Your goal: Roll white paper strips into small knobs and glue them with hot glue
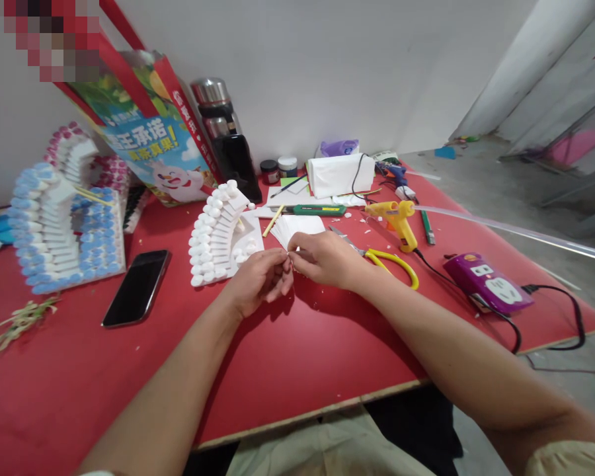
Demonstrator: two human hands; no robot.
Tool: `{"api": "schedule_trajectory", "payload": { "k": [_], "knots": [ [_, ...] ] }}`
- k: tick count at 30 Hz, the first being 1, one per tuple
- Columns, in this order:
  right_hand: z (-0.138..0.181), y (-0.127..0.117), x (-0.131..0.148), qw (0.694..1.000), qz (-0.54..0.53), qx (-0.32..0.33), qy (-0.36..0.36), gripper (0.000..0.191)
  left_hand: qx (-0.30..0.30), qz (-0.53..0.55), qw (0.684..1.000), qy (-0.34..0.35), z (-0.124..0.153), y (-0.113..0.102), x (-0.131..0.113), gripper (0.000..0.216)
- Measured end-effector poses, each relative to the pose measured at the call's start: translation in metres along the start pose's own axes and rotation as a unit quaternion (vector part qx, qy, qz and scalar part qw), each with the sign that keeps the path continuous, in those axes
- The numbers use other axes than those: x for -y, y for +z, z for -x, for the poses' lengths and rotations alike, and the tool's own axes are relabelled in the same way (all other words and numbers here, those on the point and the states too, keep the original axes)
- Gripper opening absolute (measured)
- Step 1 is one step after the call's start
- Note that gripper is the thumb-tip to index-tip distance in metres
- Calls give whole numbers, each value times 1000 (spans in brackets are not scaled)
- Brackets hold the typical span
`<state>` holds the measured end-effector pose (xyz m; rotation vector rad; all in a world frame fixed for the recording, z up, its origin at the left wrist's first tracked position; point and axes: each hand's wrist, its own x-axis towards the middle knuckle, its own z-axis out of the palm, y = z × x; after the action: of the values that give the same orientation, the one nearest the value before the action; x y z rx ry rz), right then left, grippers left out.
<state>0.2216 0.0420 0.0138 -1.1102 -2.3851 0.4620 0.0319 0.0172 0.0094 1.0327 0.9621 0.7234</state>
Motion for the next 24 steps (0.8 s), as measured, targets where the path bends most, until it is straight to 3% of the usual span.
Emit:
{"api": "schedule_trajectory", "payload": {
  "k": [5, 9, 11, 14, 18, 21, 24],
  "knots": [
    [-1, -1, 0, 988, -140, -5, 62, 5, -26, -91, 995, 37, 2, 6, 0, 27],
    [-3, 1, 2, 952, -273, 37, 135, 8, -47, -198, 975, 85, 4, 9, 2, 28],
    [-4, 1, 6, 923, -334, 50, 185, 9, -77, -284, 948, 125, 5, 10, 4, 30],
    [-4, 1, 13, 871, -423, 49, 246, 13, -136, -423, 878, 178, 5, 9, 6, 30],
    [-6, 2, 17, 828, -492, 26, 267, 15, -169, -520, 813, 199, 4, 8, 8, 27],
    [-6, 8, 13, 830, -493, 10, 260, 13, -190, -532, 798, 211, 3, 7, 10, 29],
    [-5, 13, 8, 860, -456, -1, 230, 12, -209, -551, 777, 223, 2, 6, 12, 31]
  ]
}}
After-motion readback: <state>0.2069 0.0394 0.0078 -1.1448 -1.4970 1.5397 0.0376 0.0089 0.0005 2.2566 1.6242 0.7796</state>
